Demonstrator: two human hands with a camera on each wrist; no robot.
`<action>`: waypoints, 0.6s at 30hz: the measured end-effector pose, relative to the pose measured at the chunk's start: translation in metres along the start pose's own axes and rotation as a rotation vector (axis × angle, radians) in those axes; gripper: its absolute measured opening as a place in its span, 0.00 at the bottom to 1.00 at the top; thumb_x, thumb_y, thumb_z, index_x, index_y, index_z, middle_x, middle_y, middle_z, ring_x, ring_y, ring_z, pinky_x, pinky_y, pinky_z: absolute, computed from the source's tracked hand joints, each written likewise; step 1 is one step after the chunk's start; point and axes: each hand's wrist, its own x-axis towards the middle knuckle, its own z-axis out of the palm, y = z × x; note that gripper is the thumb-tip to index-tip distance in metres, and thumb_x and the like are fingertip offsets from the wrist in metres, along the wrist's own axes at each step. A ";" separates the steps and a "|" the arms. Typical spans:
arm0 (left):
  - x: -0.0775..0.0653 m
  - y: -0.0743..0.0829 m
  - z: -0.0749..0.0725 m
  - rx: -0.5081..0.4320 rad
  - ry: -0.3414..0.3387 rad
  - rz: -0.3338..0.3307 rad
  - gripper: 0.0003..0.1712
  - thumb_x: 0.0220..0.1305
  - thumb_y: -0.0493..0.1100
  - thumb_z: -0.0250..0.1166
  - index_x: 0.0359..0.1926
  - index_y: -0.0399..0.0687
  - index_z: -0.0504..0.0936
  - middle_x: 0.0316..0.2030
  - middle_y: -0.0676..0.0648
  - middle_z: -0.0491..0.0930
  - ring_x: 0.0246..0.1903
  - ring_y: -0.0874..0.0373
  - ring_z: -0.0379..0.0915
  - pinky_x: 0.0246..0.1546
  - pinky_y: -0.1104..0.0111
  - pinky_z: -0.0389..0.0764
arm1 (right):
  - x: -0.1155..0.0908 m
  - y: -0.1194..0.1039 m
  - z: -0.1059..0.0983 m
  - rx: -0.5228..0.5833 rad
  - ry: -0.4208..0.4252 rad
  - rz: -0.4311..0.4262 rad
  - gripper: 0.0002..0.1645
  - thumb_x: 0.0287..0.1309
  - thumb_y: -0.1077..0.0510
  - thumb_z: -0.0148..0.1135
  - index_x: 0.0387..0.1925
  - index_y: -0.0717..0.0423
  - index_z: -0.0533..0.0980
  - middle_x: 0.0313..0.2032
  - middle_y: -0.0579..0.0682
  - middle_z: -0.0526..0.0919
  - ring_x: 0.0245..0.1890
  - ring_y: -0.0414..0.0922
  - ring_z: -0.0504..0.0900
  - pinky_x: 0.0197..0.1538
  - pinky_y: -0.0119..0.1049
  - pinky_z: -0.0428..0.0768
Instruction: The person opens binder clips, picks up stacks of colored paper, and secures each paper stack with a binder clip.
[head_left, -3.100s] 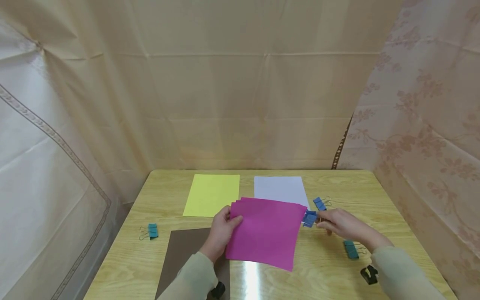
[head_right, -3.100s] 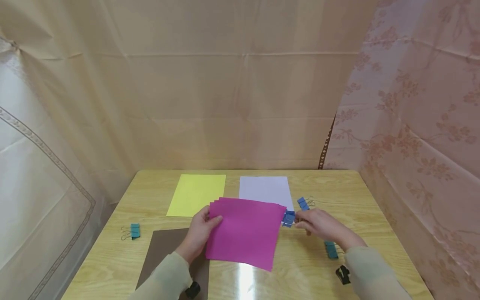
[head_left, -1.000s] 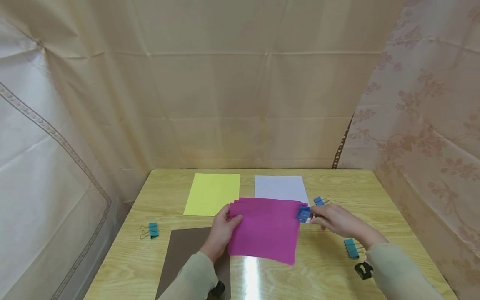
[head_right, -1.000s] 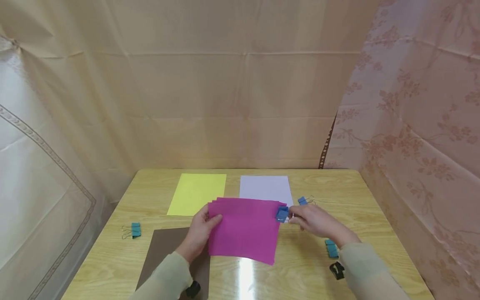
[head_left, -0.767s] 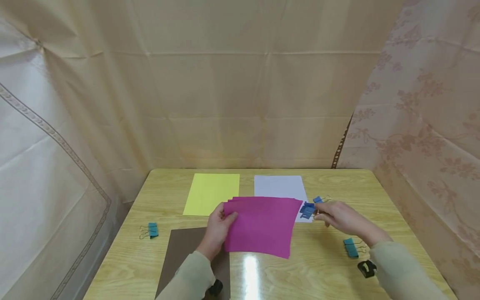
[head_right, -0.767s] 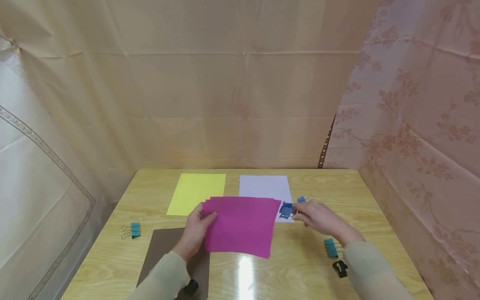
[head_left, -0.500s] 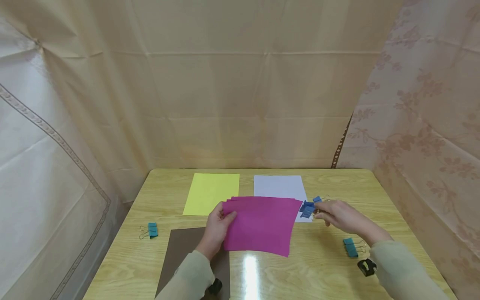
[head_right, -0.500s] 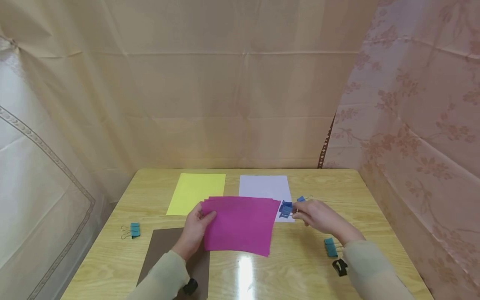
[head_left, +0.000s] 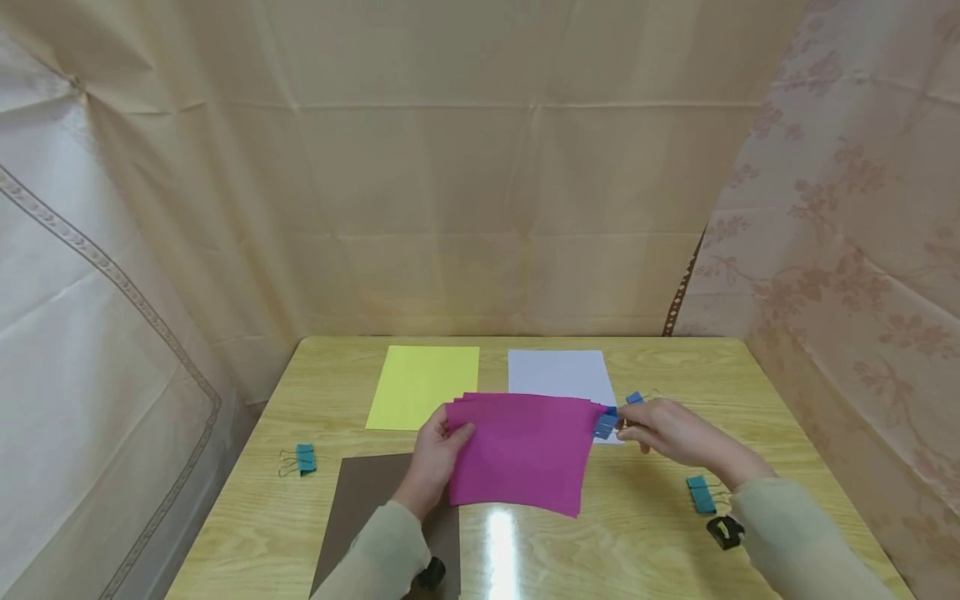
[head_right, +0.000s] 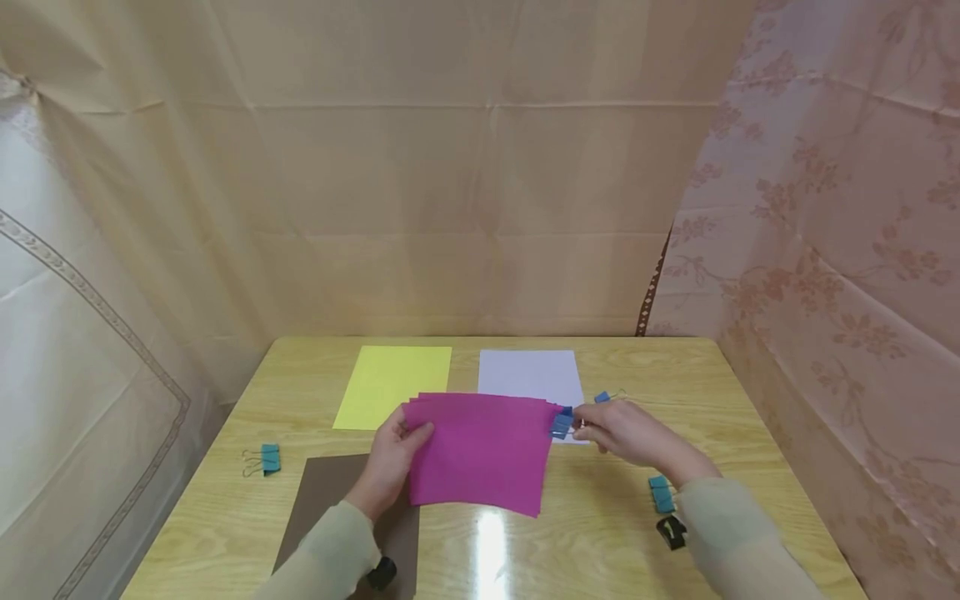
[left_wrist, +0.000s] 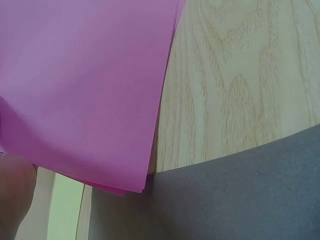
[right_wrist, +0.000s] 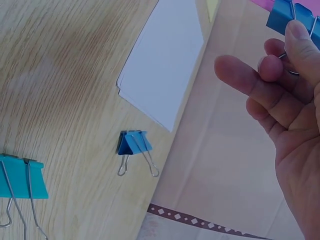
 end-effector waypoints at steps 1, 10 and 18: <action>0.000 0.000 0.000 0.002 -0.001 0.001 0.17 0.74 0.40 0.62 0.61 0.48 0.76 0.50 0.42 0.82 0.45 0.50 0.81 0.45 0.58 0.84 | 0.001 -0.001 0.000 0.000 -0.003 -0.001 0.05 0.74 0.57 0.58 0.38 0.49 0.78 0.27 0.34 0.78 0.22 0.27 0.73 0.29 0.30 0.76; -0.001 -0.001 0.001 0.001 -0.020 -0.008 0.18 0.74 0.43 0.62 0.62 0.49 0.76 0.50 0.42 0.81 0.46 0.49 0.81 0.46 0.59 0.84 | 0.006 -0.005 0.000 -0.001 -0.010 -0.001 0.05 0.74 0.56 0.58 0.39 0.50 0.78 0.28 0.34 0.78 0.22 0.29 0.74 0.28 0.30 0.75; -0.002 0.001 0.000 0.030 -0.075 -0.018 0.20 0.76 0.43 0.59 0.66 0.52 0.73 0.53 0.42 0.80 0.47 0.49 0.80 0.48 0.57 0.84 | 0.005 -0.003 0.005 -0.033 0.001 0.016 0.05 0.73 0.54 0.59 0.39 0.48 0.77 0.26 0.32 0.75 0.21 0.27 0.71 0.29 0.30 0.73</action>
